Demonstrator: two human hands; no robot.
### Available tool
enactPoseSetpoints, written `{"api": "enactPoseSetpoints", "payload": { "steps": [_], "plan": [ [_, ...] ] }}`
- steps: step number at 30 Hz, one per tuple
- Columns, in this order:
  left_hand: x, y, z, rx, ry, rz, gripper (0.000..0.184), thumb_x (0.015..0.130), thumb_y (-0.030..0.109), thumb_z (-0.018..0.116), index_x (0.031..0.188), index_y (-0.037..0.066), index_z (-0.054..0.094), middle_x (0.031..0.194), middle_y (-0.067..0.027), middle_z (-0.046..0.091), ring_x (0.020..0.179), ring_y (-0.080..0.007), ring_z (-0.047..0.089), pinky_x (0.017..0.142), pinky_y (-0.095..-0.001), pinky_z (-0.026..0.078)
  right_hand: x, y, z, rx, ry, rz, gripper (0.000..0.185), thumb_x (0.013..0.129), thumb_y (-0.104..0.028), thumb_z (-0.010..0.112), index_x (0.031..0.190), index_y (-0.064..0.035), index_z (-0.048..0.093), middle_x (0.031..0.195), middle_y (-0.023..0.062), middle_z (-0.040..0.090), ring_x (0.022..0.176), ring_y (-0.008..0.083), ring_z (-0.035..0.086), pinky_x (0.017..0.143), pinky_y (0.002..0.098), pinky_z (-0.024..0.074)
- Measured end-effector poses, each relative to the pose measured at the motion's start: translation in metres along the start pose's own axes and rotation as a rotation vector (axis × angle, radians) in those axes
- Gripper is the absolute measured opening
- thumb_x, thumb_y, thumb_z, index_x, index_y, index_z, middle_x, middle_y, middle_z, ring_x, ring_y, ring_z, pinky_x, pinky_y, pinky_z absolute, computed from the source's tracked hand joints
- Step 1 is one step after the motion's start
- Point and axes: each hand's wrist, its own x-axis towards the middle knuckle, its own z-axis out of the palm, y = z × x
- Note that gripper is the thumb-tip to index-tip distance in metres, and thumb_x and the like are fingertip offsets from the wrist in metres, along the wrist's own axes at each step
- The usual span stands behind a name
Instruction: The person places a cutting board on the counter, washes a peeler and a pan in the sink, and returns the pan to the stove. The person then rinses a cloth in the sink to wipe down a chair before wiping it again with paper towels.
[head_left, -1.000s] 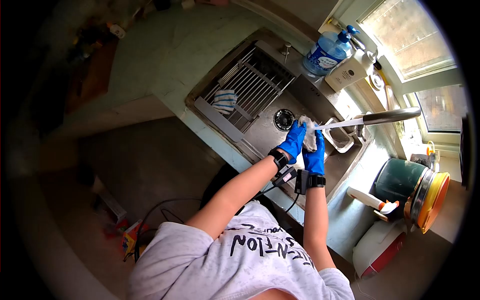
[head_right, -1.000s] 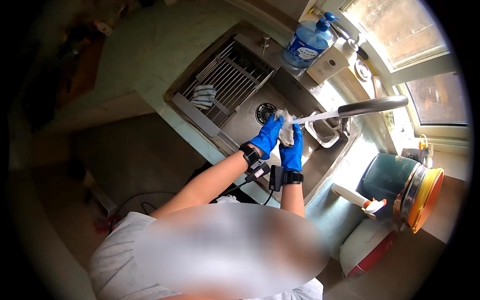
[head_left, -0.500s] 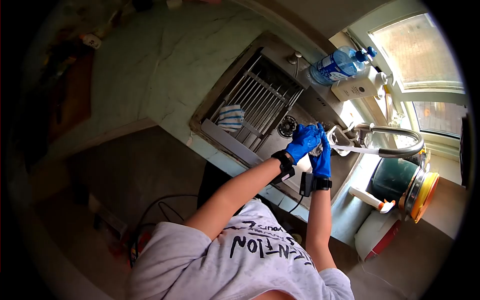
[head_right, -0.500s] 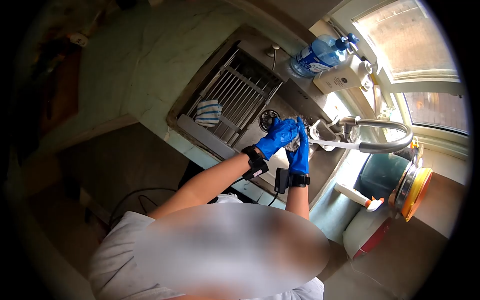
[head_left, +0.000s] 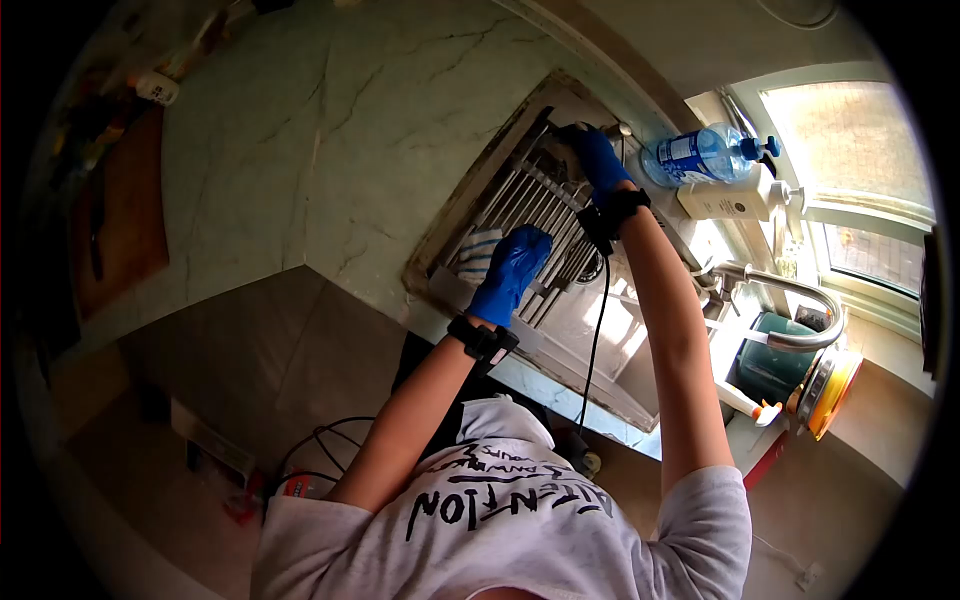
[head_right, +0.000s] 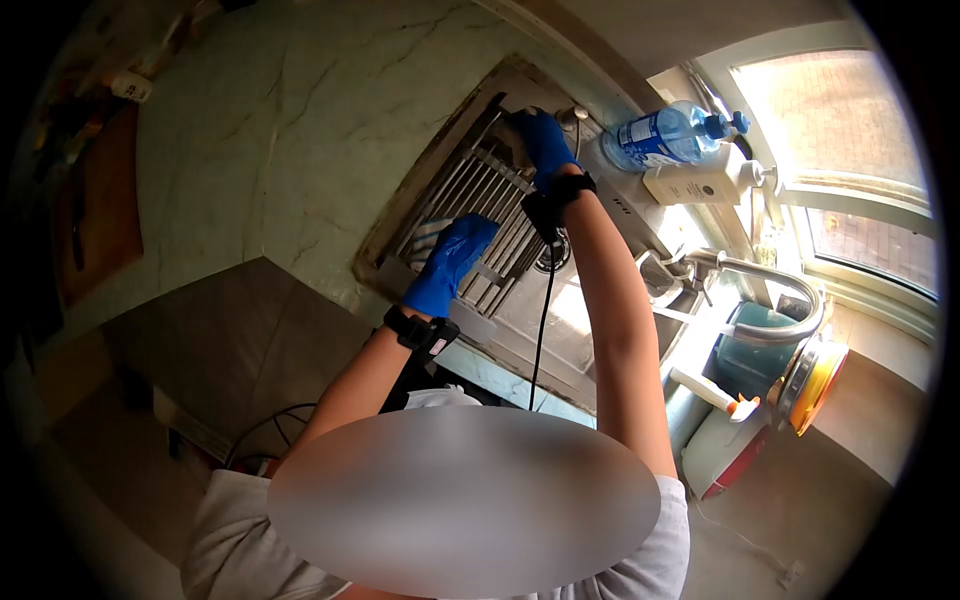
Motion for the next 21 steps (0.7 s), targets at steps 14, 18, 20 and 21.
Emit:
{"api": "enactPoseSetpoints", "payload": {
  "steps": [14, 18, 20, 21],
  "plan": [
    [0.002, 0.038, -0.037, 0.441, -0.170, -0.130, 0.016, 0.081, 0.019, 0.050, 0.082, 0.004, 0.056, 0.075, -0.0026, 0.055, 0.069, -0.0113, 0.050, 0.063, -0.0257, 0.041, 0.027, 0.030, 0.031, 0.013, 0.082, 0.492, 0.030, 0.076, -0.026, 0.050, 0.088, 0.0017, 0.053, 0.087, 0.0247, 0.055, 0.084, 0.0394, 0.051, 0.070, 0.0405, 0.0415],
    [0.006, 0.035, -0.036, 0.456, -0.224, -0.252, 0.019, 0.082, 0.023, 0.050, 0.082, 0.004, 0.057, 0.075, -0.0023, 0.055, 0.069, -0.0110, 0.050, 0.062, -0.0247, 0.041, -0.006, -0.011, 0.016, 0.013, 0.129, 0.596, 0.022, 0.079, -0.019, 0.047, 0.090, -0.0004, 0.052, 0.081, 0.0121, 0.057, 0.072, 0.0216, 0.053, 0.065, 0.0303, 0.0406],
    [0.001, 0.052, -0.029, 0.302, -0.228, -0.306, 0.021, 0.081, 0.024, 0.051, 0.084, 0.004, 0.056, 0.075, -0.0019, 0.055, 0.069, -0.0105, 0.050, 0.062, -0.0241, 0.041, -0.044, -0.035, -0.002, 0.262, 0.152, 0.616, 0.023, 0.078, -0.023, 0.050, 0.087, -0.0020, 0.053, 0.076, 0.0114, 0.057, 0.071, 0.0247, 0.054, 0.064, 0.0320, 0.0415],
    [-0.001, 0.055, -0.027, 0.148, -0.224, -0.357, 0.022, 0.081, 0.025, 0.051, 0.085, 0.004, 0.055, 0.075, -0.0016, 0.055, 0.069, -0.0100, 0.050, 0.062, -0.0235, 0.041, -0.064, -0.046, -0.011, 0.513, 0.171, 0.621, 0.025, 0.077, -0.027, 0.052, 0.085, -0.0035, 0.053, 0.071, 0.0107, 0.057, 0.069, 0.0278, 0.055, 0.063, 0.0337, 0.0423]
  ]
}}
